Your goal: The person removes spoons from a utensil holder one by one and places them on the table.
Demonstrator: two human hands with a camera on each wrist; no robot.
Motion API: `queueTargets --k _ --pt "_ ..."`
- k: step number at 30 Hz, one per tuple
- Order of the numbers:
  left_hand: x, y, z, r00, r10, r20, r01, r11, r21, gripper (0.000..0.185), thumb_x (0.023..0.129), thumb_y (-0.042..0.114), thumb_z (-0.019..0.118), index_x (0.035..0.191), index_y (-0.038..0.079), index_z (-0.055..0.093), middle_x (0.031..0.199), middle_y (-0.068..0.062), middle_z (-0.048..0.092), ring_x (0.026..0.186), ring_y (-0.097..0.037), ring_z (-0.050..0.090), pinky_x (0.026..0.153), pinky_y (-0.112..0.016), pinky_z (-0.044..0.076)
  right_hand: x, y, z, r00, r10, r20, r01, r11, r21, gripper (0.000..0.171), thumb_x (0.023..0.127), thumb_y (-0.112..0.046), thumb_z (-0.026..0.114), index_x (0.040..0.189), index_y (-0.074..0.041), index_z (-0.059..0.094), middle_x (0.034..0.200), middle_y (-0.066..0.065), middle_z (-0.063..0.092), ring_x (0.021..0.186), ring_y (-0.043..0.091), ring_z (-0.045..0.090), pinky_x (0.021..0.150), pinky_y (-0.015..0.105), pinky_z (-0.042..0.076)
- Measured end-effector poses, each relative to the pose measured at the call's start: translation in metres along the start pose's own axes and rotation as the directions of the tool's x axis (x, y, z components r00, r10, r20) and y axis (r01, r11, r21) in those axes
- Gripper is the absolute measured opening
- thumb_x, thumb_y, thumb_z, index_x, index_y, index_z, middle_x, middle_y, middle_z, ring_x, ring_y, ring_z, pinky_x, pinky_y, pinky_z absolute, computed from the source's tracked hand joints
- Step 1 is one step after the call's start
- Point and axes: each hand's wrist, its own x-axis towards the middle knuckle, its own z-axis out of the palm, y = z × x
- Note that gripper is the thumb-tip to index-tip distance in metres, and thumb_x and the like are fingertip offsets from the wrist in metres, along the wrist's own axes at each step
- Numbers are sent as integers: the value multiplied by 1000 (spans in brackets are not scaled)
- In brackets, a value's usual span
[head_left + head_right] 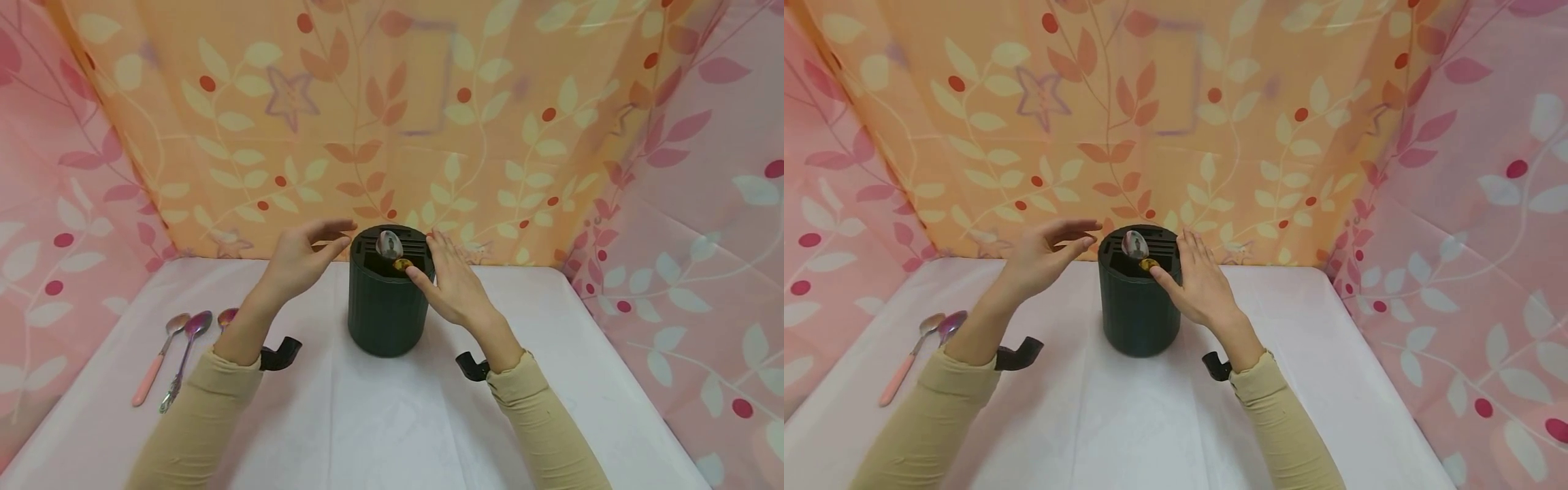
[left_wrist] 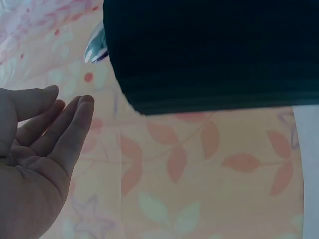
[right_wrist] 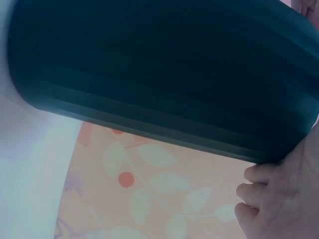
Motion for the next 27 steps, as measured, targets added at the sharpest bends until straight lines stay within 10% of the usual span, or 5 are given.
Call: queueTargets --k 27 --pt "19 2 39 995 -55 85 60 997 -53 29 99 -1 67 128 0 70 122 -15 71 108 -29 71 89 -36 62 0 0 0 1000 -7 -17 7 1000 -1 98 101 -78 27 166 -6 18 174 11 12 161 27 5 127 58 15"
